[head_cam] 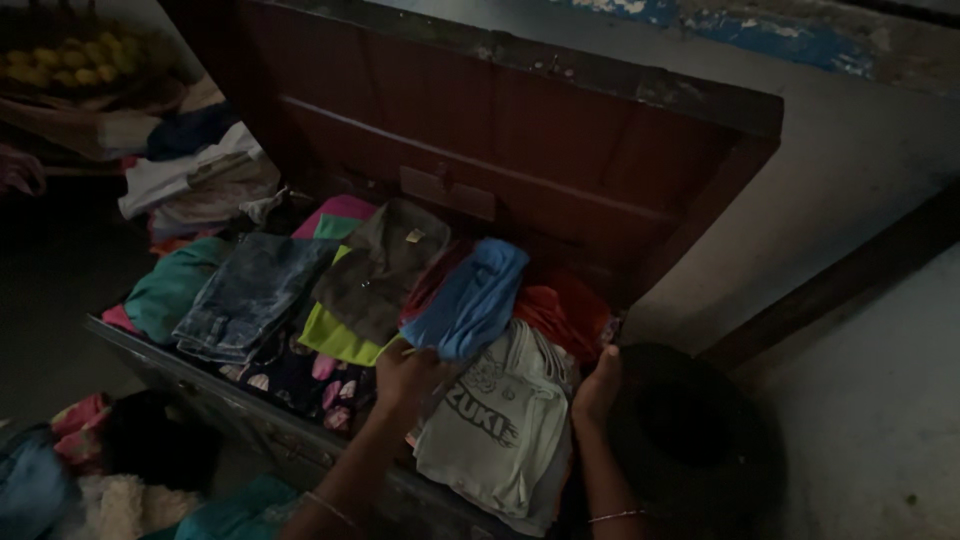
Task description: The person organizes clothes by picking them up from a pile on the floor, folding them, and placing them into a wooden chest.
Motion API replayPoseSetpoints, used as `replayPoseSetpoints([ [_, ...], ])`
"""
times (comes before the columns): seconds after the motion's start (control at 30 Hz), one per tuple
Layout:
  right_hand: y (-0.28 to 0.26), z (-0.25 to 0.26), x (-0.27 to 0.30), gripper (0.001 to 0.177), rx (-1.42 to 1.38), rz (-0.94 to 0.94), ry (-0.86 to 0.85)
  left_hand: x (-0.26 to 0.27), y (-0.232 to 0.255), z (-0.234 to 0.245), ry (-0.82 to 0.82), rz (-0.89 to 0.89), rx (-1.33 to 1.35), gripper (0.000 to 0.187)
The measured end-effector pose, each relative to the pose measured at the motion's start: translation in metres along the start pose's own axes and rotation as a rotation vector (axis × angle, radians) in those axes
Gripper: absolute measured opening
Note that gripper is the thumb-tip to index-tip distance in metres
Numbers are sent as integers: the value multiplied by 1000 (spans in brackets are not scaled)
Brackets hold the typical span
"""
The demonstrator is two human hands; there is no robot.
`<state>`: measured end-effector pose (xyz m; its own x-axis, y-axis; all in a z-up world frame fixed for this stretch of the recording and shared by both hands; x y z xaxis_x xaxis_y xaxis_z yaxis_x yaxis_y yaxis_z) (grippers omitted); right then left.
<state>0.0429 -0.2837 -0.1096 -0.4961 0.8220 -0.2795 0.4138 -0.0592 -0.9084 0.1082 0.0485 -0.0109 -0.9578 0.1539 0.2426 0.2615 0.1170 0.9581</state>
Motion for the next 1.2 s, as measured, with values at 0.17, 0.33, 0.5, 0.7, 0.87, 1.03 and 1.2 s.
replayPoseSetpoints([
  [0.17,-15,-4,4,91,24,-29,-18,55,32,-4,186,-295,-425,81],
  [0.33,-24,-1,21,88,67,-115,-2,71,57,-23,496,-963,-1043,64],
  [0.5,2,2,-5,80,-20,27,-16,20,68,-47,325,-883,-1442,58],
  [0.7,-35,-3,19,72,313,-17,13,1,37,-50,200,-559,-1698,77],
  [0.87,-114,-49,42,62,676,446,-93,0,37,-49,108,-437,-1714,79],
  [1.03,-132,-148,4,63,660,460,-592,-1,34,-46,164,-514,-1690,81],
  [1.2,-84,-240,-42,92,981,257,-857,-5,37,-42,105,-481,-1658,85],
])
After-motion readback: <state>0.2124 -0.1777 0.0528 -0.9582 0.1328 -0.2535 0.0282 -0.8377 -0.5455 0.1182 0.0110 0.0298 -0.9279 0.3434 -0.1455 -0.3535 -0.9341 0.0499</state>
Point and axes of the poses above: each hand's wrist, its own x-axis away from the middle knuckle, its own z-axis out of the back of the hand, y = z × x, the point moved 1 cm from there along -x, towards the middle knuckle, and after that the axes turned 14 degrees about -x, right-handed, at the moved point
